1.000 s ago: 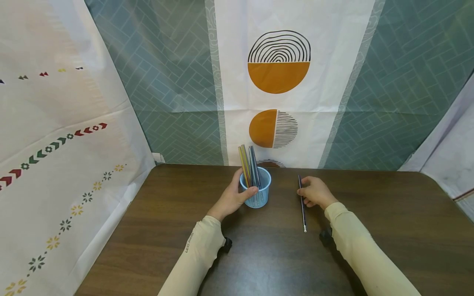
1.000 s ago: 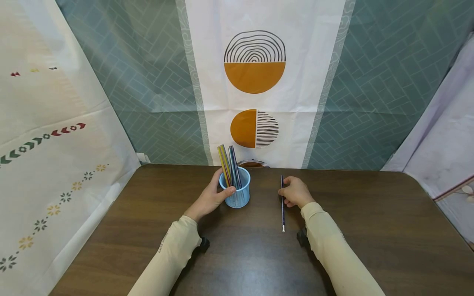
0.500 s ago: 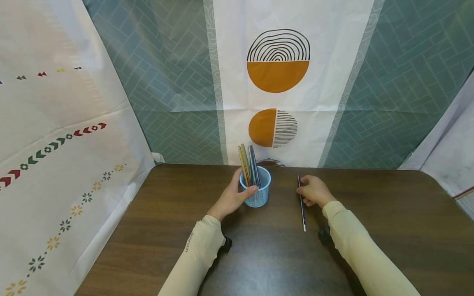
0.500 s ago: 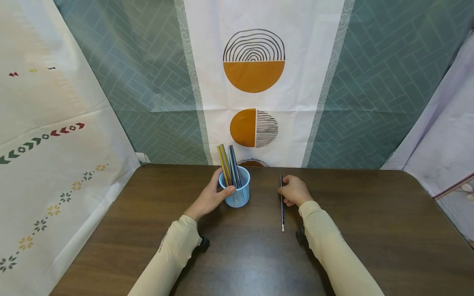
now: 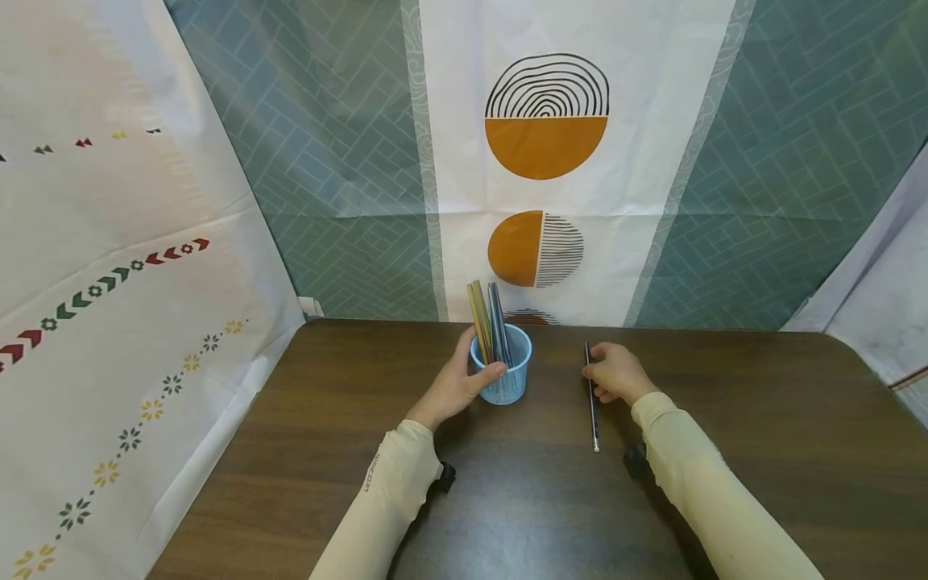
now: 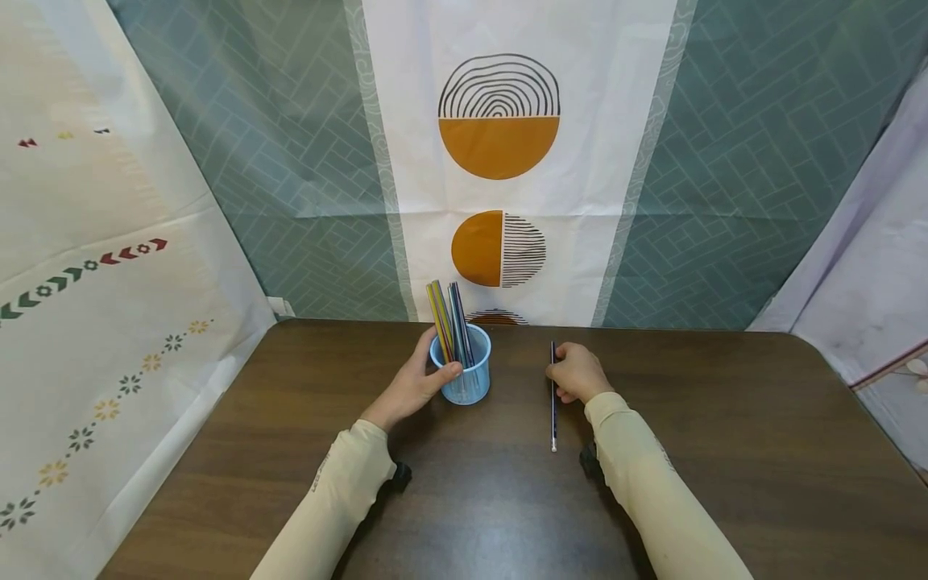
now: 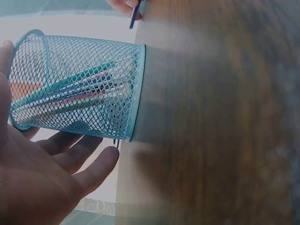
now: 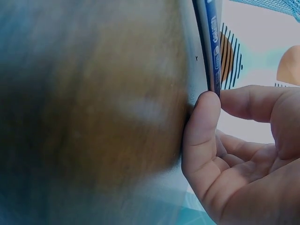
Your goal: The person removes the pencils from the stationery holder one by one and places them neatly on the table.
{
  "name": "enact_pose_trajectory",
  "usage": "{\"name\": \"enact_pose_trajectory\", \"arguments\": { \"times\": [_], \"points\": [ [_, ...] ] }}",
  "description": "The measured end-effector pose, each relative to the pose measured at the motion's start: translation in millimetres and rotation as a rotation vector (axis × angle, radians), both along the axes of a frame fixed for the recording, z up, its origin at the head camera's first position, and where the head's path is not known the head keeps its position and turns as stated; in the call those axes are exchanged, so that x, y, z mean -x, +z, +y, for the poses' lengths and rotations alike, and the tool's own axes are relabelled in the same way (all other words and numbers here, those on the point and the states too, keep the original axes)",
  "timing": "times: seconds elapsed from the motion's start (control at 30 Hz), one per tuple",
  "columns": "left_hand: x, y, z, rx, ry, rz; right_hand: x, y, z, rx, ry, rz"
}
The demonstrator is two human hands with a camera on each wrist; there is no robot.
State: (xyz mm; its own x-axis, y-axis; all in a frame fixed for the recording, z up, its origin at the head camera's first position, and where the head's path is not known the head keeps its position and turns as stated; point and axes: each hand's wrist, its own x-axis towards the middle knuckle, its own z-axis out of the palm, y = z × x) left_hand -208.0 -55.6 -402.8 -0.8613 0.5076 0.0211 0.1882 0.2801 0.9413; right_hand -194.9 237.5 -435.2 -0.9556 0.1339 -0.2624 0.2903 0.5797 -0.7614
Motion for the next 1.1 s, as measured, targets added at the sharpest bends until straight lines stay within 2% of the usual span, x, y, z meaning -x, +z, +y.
{"name": "enact_pose_trajectory", "arguments": {
  "times": [0.2, 0.43, 0.67, 0.87, 1.1],
  "points": [
    [-0.2, 1.4, -0.9, 0.006, -0.003, -0.010, 0.7, 0.3, 0.1, 0.004, 0.011, 0.005],
    [19.2, -34.5, 0.1, -0.003, 0.005, 0.035, -0.1, 2.8, -0.4, 0.037, 0.006, 0.013],
    [18.1, -35.0, 1.4, 0.005, 0.026, 0.042, 3.4, 10.6, -3.3, 0.128, 0.025, 0.131],
    [17.6, -35.6, 1.6, -0.002, 0.022, 0.049, 10.5, 28.3, -17.2, 0.180, 0.041, 0.255],
    [17.8, -35.4, 1.5, -0.002, 0.031, 0.052, 18.4, 51.9, -40.0, 0.233, 0.065, 0.325]
  ]
}}
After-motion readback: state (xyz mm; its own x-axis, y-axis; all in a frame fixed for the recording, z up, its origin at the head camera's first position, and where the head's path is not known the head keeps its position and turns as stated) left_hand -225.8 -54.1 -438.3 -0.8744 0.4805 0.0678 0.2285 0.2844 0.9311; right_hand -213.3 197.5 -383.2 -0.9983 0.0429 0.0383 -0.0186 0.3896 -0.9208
